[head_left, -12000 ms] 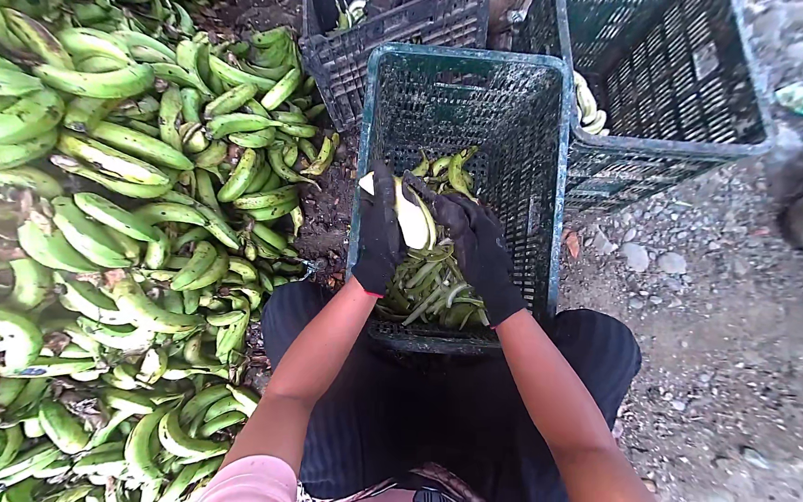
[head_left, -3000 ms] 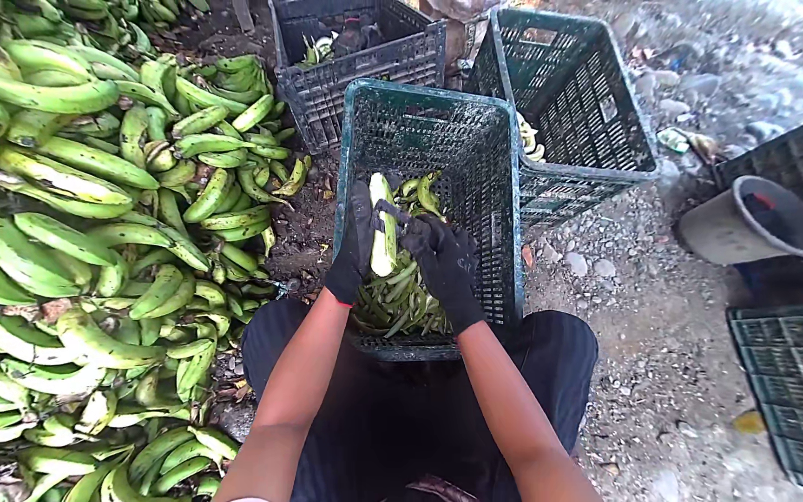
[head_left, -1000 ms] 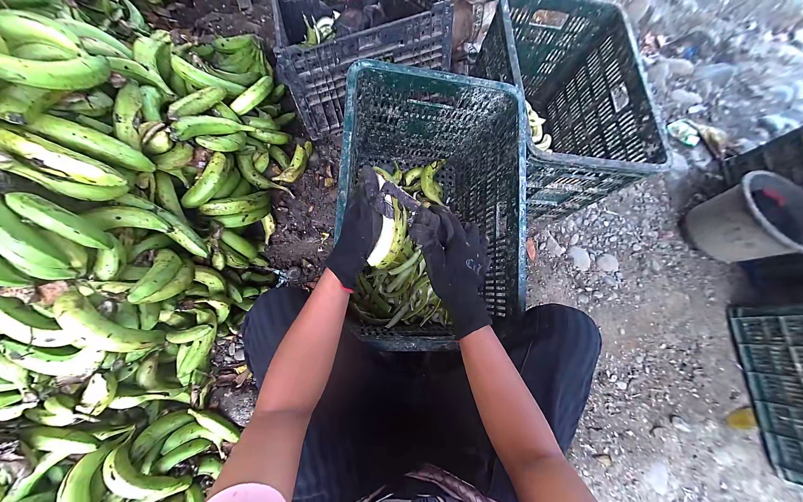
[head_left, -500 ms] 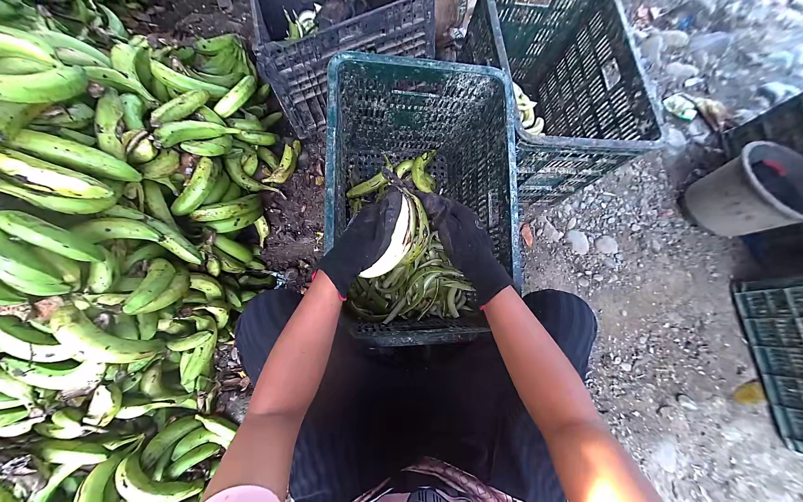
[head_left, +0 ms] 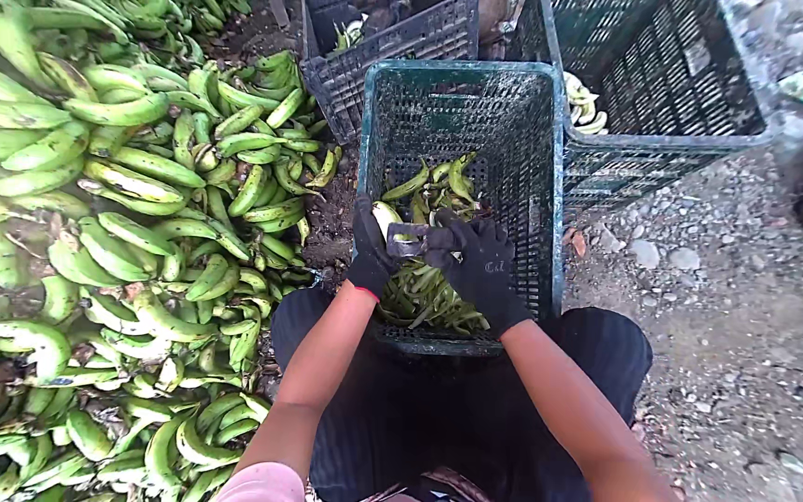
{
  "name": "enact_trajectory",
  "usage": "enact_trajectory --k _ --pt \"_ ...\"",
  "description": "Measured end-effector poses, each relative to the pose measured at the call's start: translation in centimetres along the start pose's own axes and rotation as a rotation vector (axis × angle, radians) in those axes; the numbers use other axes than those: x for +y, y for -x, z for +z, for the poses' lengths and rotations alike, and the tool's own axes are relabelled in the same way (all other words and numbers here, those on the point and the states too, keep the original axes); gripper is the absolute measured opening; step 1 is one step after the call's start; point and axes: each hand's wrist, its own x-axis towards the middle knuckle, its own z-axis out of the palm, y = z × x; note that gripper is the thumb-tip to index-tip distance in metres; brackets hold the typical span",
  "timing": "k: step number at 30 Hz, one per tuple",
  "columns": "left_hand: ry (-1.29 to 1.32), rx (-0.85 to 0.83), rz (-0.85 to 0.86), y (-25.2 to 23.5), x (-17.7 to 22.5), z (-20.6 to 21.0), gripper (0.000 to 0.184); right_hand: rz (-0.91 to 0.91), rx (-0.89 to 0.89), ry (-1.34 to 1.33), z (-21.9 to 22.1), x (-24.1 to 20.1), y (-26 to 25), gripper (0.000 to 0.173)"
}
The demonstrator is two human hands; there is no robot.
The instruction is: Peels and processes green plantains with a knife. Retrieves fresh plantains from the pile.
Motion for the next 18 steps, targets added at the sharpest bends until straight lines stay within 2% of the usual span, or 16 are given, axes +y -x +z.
enact_trajectory --k 1,4,6,8,9,11,13,15,18 --pt "0.04 0.025 -0.053 -0.2 0.3 -0.1 0.044 -0.042 0.064 0.048 0.5 0.0 0.0 0.087" --pt "0.095 0.033 -0.115 0.3 1.4 0.5 0.043 -0.101 0.176 0.07 0.9 0.0 -0.3 0.079" --pt "-0.031 -0.056 0.024 0.6 1.0 0.5 0.039 -0.01 0.111 0.03 0.4 -0.5 -0.7 0.078" --pt "-0.236 -0.128 0.174 0.9 0.6 0.4 0.039 0.137 -0.078 -0.029 -0.8 -0.8 -1.5 0.073" --pt "-0.293 -0.159 0.194 0.9 0.4 0.3 0.042 0.171 -0.14 -0.032 -1.2 -0.8 -1.7 0.071" --pt "-0.304 -0.201 0.156 0.6 0.2 -0.1 0.052 0.157 -0.108 0.029 -1.2 -0.7 -1.5 0.068" --pt "-0.253 -0.205 0.113 0.4 0.2 0.0 0.058 0.113 -0.014 0.103 -0.7 -0.6 -1.1 0.075" --pt "-0.32 -0.235 0.182 0.3 0.3 -0.1 0.056 0.129 -0.023 0.063 -0.7 -1.0 -0.9 0.077" --pt "-0.672 -0.401 0.365 0.7 0.3 0.1 0.06 0.275 -0.13 -0.096 -0.8 -0.6 -2.3 0.062"
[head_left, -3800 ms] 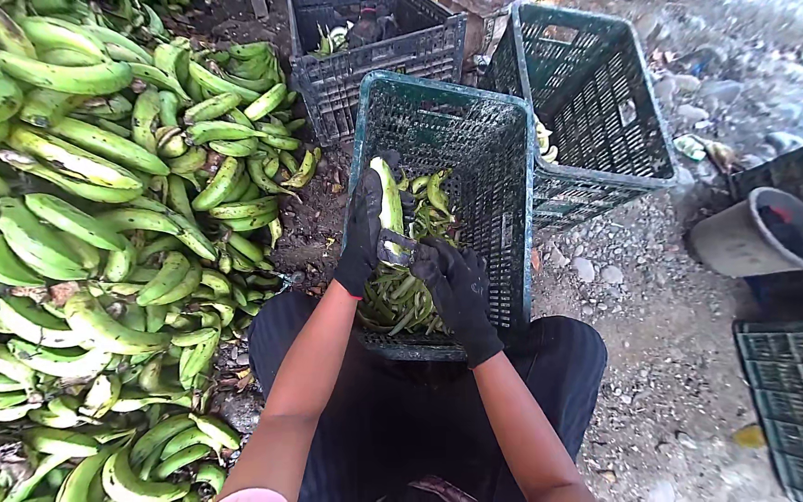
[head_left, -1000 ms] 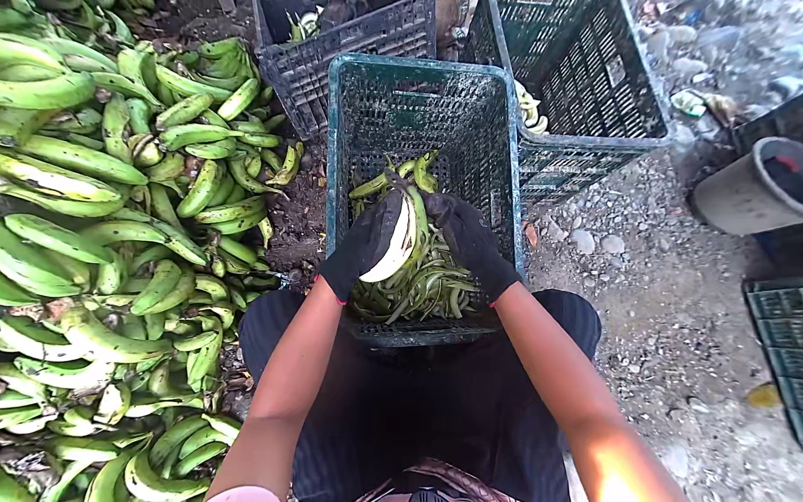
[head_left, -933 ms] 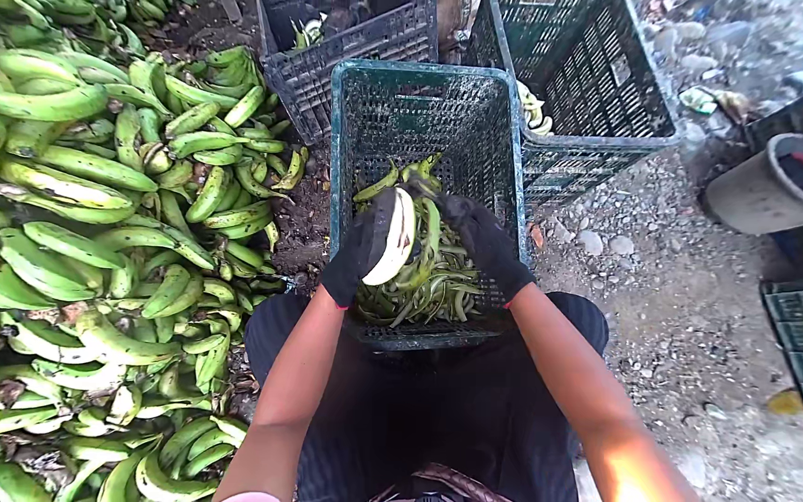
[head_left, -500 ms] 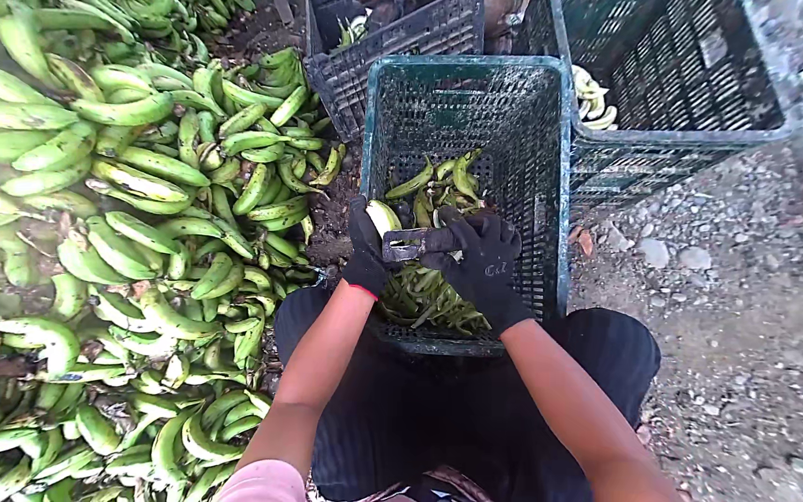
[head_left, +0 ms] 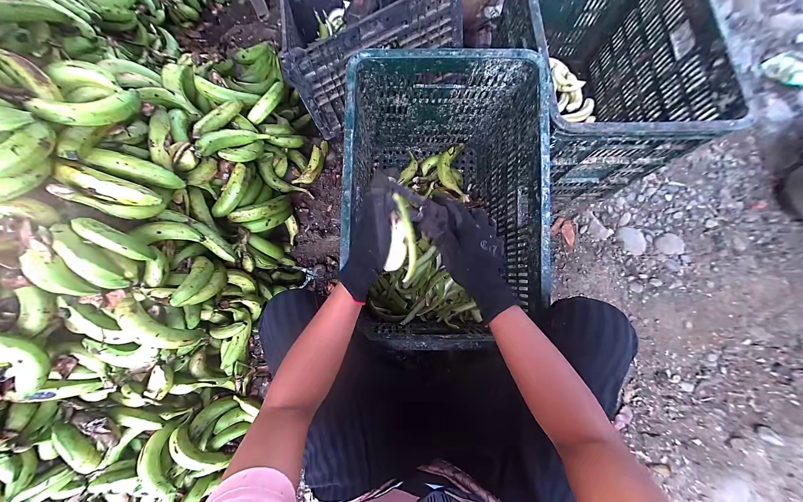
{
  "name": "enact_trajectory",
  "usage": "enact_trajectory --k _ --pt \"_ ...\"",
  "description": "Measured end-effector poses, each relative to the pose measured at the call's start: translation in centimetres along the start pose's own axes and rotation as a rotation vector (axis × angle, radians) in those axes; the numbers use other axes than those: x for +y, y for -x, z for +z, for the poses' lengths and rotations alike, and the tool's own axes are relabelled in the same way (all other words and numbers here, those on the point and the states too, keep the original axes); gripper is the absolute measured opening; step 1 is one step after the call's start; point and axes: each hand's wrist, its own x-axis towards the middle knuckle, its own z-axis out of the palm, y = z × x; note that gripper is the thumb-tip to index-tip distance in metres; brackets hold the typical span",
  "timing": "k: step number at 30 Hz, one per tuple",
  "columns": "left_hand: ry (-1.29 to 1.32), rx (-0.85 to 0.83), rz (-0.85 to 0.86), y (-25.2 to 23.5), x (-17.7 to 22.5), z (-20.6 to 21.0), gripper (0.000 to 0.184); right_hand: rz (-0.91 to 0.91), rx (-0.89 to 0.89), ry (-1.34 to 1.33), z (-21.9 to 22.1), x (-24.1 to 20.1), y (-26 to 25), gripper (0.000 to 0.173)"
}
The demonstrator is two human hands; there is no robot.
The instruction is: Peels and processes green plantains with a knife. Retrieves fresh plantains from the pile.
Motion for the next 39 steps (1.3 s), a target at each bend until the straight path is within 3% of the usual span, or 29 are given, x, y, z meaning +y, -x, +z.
enact_trajectory --k 4,7,9,12,14,17,20,26,29,32,36,39 --pt "-0.37 -0.214 0.163 1.3 0.8 -0.2 0.064 -0.016 -0.109 -0.293 -0.5 1.5 -0.9 0.066" --pt "-0.435 -0.285 0.164 2.2 1.2 0.0 0.061 -0.015 -0.109 -0.367 -0.6 1.7 -0.5 0.058" --pt "-0.314 -0.274 0.068 2.3 1.5 0.7 0.062 0.021 -0.073 -0.427 -0.5 1.6 -0.4 0.051" --pt "0.129 -0.152 -0.094 0.7 1.3 0.4 0.059 0.001 -0.002 -0.324 0.0 2.0 -0.7 0.062" --pt "0.409 -0.035 -0.238 0.0 1.1 -0.6 0.056 -0.144 0.036 -0.117 0.0 1.9 -0.3 0.068" --pt "0.728 -0.016 -0.449 -0.4 1.1 -1.9 0.075 -0.435 0.207 0.113 0.6 1.9 0.5 0.082" --pt "0.842 -0.061 -0.547 -0.9 0.8 -3.0 0.07 -0.561 0.319 0.164 1.8 2.2 0.5 0.095" --pt "0.909 -0.091 -0.604 -1.5 0.7 -3.4 0.058 -0.57 0.376 0.17 1.9 2.2 0.3 0.092" --pt "0.809 -0.002 -0.591 -1.4 1.0 -2.9 0.052 -0.531 0.387 0.186 1.8 2.0 0.5 0.09" --pt "0.479 0.088 -0.492 -0.8 1.1 -2.0 0.045 -0.337 0.188 0.178 1.1 0.9 1.2 0.078" --pt "0.08 0.151 -0.188 -0.6 -0.4 -1.2 0.055 -0.1 0.0 0.019 1.3 0.4 1.1 0.073" --pt "-0.097 0.132 -0.148 -0.9 -0.4 -0.6 0.065 0.005 -0.054 -0.111 1.3 0.3 0.8 0.065"
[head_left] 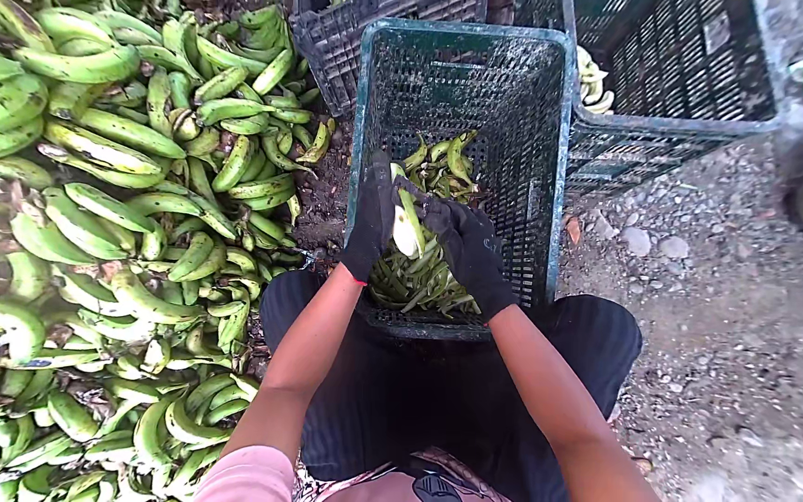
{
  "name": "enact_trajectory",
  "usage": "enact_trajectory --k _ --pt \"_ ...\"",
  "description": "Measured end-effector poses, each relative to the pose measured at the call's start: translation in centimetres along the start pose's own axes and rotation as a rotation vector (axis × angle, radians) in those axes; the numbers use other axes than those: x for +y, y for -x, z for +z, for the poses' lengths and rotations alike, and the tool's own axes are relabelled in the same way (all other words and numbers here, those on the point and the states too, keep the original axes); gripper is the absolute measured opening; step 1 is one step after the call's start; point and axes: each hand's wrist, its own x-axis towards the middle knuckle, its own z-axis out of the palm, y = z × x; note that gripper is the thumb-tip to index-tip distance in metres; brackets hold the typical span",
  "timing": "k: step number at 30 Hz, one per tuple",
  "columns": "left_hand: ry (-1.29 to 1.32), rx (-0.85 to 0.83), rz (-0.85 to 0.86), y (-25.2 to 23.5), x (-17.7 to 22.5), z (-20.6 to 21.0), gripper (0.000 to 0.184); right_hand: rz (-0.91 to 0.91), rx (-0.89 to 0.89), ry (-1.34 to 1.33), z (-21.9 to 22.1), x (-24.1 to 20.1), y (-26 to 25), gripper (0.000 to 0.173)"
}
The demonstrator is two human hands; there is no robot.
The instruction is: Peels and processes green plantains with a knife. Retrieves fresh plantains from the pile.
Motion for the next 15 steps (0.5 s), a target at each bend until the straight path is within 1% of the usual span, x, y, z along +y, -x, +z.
enact_trajectory --k 2,3,5,7,8,10,11,13,15 --pt "-0.11 -0.059 0.0 0.3 0.0 0.1 0.07 0.035 -0.017 -0.053 0.1 0.3 -0.5 0.066" --pt "-0.149 -0.07 0.022 0.5 0.2 0.2 0.069 0.048 -0.034 -0.091 0.2 0.5 -0.6 0.065" --pt "-0.214 -0.085 0.082 0.8 0.7 0.2 0.066 0.065 -0.041 -0.172 0.5 0.7 -0.6 0.063" --pt "-0.262 -0.11 0.174 1.1 0.8 0.3 0.063 0.088 -0.045 -0.251 0.5 0.6 -0.6 0.056" --pt "-0.277 -0.143 0.227 1.3 0.6 0.4 0.061 0.11 -0.068 -0.284 0.2 0.4 -0.5 0.053" --pt "-0.305 -0.242 0.243 2.3 0.9 0.5 0.06 0.148 -0.087 -0.368 0.0 0.5 -0.7 0.053" --pt "-0.255 -0.27 0.231 2.5 0.7 0.6 0.059 0.137 -0.077 -0.439 0.2 0.8 -1.0 0.054" --pt "-0.061 -0.302 0.172 2.5 0.8 0.8 0.059 0.087 -0.086 -0.548 -0.1 1.0 -0.9 0.053" --pt "0.205 -0.326 0.081 1.8 1.3 0.7 0.065 0.062 -0.045 -0.521 -0.1 1.5 -0.9 0.055"
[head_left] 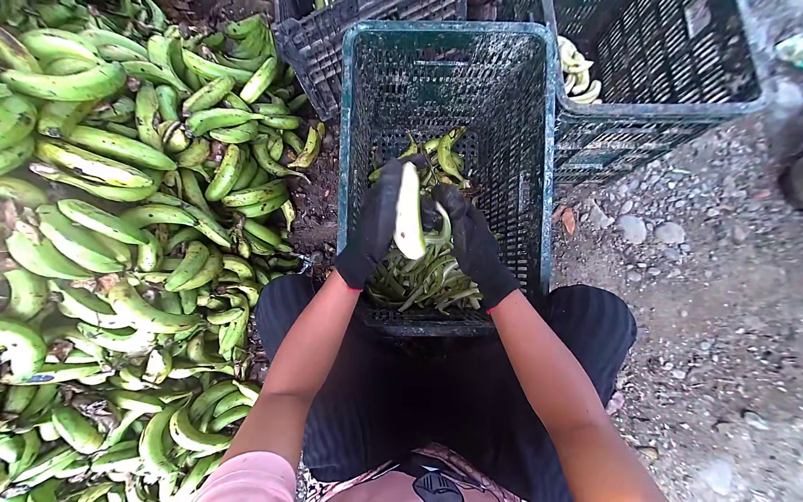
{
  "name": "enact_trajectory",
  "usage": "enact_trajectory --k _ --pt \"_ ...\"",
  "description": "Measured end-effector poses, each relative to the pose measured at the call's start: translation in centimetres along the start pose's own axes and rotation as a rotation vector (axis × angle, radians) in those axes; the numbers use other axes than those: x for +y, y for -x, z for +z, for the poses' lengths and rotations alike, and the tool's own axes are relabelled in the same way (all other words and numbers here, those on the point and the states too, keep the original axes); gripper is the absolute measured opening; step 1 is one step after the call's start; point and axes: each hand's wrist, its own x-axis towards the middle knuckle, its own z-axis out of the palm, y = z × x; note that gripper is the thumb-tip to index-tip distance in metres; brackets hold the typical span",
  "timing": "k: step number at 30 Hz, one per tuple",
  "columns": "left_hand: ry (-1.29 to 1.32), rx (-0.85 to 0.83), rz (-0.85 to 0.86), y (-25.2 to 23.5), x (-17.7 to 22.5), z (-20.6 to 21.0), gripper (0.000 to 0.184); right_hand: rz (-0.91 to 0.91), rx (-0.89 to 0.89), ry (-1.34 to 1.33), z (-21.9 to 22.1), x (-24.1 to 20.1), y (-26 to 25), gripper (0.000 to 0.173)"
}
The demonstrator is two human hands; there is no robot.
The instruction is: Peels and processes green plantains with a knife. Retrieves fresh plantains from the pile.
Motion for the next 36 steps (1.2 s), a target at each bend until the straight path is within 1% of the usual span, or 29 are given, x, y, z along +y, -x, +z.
enact_trajectory --k 2,3,5,6,7,9,10,12,15,18,21,23,24,26,28,29,32,34,36 --pt "0.253 0.001 -0.07 -0.3 0.6 -0.8 0.067 -0.078 0.035 0.196 -0.5 -0.2 0.1 0.062" --pt "0.321 -0.001 -0.092 -0.3 0.7 -1.3 0.064 -0.147 0.034 0.334 -0.9 -0.3 0.2 0.068" --pt "0.341 0.013 -0.078 -0.3 1.0 -2.3 0.054 -0.318 0.027 0.571 -1.4 -0.4 0.5 0.078" --pt "0.356 0.021 -0.087 -0.3 1.1 -2.8 0.051 -0.427 0.05 0.643 -1.4 -0.3 0.6 0.084" --pt "0.396 0.04 -0.114 -0.4 1.2 -3.1 0.049 -0.523 0.07 0.687 -1.3 -0.4 0.7 0.087" --pt "0.471 0.057 -0.194 -0.6 1.4 -3.7 0.054 -0.652 0.102 0.713 -1.0 -0.3 0.9 0.093" --pt "0.501 0.065 -0.225 -0.6 1.6 -3.8 0.058 -0.688 0.122 0.711 -0.8 -0.1 1.0 0.095" --pt "0.491 0.062 -0.243 -0.6 1.7 -3.9 0.059 -0.698 0.148 0.706 -0.6 -0.1 1.0 0.097" --pt "0.343 0.116 -0.172 -0.5 1.8 -3.6 0.049 -0.579 0.104 0.696 -0.5 -0.7 1.5 0.091" --pt "0.157 0.187 -0.103 -0.8 1.6 -3.7 0.051 -0.408 0.02 0.68 -0.6 -1.2 1.8 0.086" --pt "-0.04 0.149 -0.09 -0.7 1.2 -3.5 0.053 -0.288 -0.005 0.656 -0.4 -1.6 1.7 0.077" --pt "-0.118 0.114 -0.08 -0.7 0.5 -2.8 0.054 -0.208 -0.004 0.633 -0.2 -1.8 1.1 0.071" --pt "-0.163 0.133 -0.053 -0.8 0.2 -2.4 0.052 -0.146 -0.008 0.606 -0.2 -1.7 0.8 0.067" --pt "-0.304 0.179 -0.013 -0.6 0.3 -1.5 0.052 -0.001 -0.011 0.471 0.1 -1.5 0.3 0.058" --pt "-0.449 0.161 -0.003 0.2 1.1 -0.7 0.054 0.028 0.006 0.36 -0.1 -1.4 0.1 0.055" --pt "-0.475 0.131 0.019 0.4 1.3 -0.5 0.053 0.03 0.006 0.32 -0.3 -1.5 0.2 0.055" --pt "-0.438 0.092 0.078 0.6 0.9 -0.3 0.052 0.062 0.023 0.285 -0.6 -2.1 0.8 0.048" --pt "-0.436 0.044 0.087 0.8 0.1 -0.2 0.053 0.119 0.042 0.282 -0.6 -1.9 0.7 0.048" --pt "-0.429 -0.011 0.056 1.4 0.2 0.3 0.052 0.15 0.057 0.231 -0.9 -0.8 -0.1 0.053"
